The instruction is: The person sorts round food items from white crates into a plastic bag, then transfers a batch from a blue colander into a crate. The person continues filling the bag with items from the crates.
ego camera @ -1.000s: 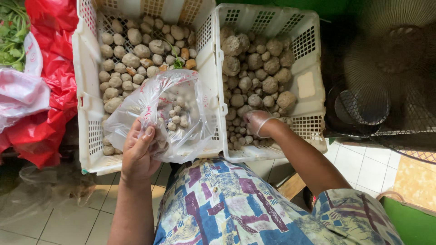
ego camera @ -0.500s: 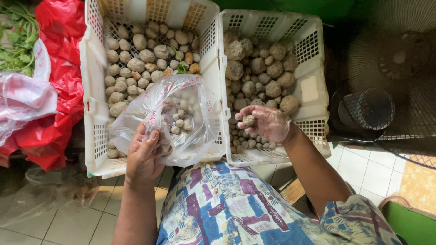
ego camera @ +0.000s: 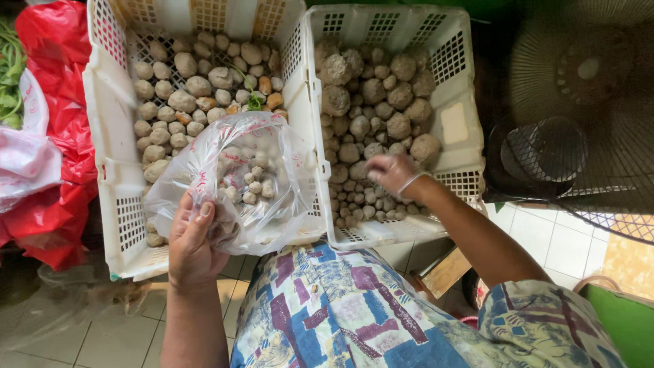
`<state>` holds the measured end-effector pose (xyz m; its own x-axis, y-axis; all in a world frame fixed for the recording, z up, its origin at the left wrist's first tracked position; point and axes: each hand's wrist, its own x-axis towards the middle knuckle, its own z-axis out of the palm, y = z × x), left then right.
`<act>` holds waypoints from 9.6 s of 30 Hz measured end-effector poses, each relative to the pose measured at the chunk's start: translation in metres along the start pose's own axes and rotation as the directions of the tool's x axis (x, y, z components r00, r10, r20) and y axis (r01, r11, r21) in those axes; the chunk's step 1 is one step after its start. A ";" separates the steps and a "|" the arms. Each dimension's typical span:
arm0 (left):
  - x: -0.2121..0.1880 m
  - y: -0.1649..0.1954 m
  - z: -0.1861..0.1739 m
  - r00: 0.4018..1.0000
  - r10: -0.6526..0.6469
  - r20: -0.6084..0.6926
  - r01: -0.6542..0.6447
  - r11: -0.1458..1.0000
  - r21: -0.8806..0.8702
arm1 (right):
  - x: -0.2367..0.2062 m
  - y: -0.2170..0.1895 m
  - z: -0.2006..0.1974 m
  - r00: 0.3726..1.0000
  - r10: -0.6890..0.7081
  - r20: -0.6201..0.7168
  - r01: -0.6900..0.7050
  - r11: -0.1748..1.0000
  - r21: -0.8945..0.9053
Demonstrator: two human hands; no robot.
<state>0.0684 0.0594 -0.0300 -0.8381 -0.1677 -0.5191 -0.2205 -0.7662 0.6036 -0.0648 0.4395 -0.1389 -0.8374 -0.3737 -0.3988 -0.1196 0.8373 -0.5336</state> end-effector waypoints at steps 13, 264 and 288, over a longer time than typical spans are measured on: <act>0.010 -0.015 -0.032 0.913 0.198 0.356 -0.205 0.979 -0.020 | 0.015 -0.059 0.031 0.930 0.072 0.361 0.163 0.798 -0.580; 0.001 -0.011 -0.032 0.880 0.224 0.418 -0.177 0.973 -0.150 | -0.030 -0.103 -0.030 0.975 -0.125 -0.181 0.179 0.930 0.322; 0.002 -0.016 -0.040 0.876 0.307 0.372 -0.256 0.950 -0.180 | -0.003 -0.043 0.023 0.937 0.124 0.327 0.112 0.778 -0.618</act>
<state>0.0907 0.0467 -0.0652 -0.9875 -0.1511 -0.0440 0.0952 -0.7961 0.5976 -0.0448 0.3949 -0.1319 -0.6250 -0.3766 -0.6837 -0.5165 0.8563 0.0004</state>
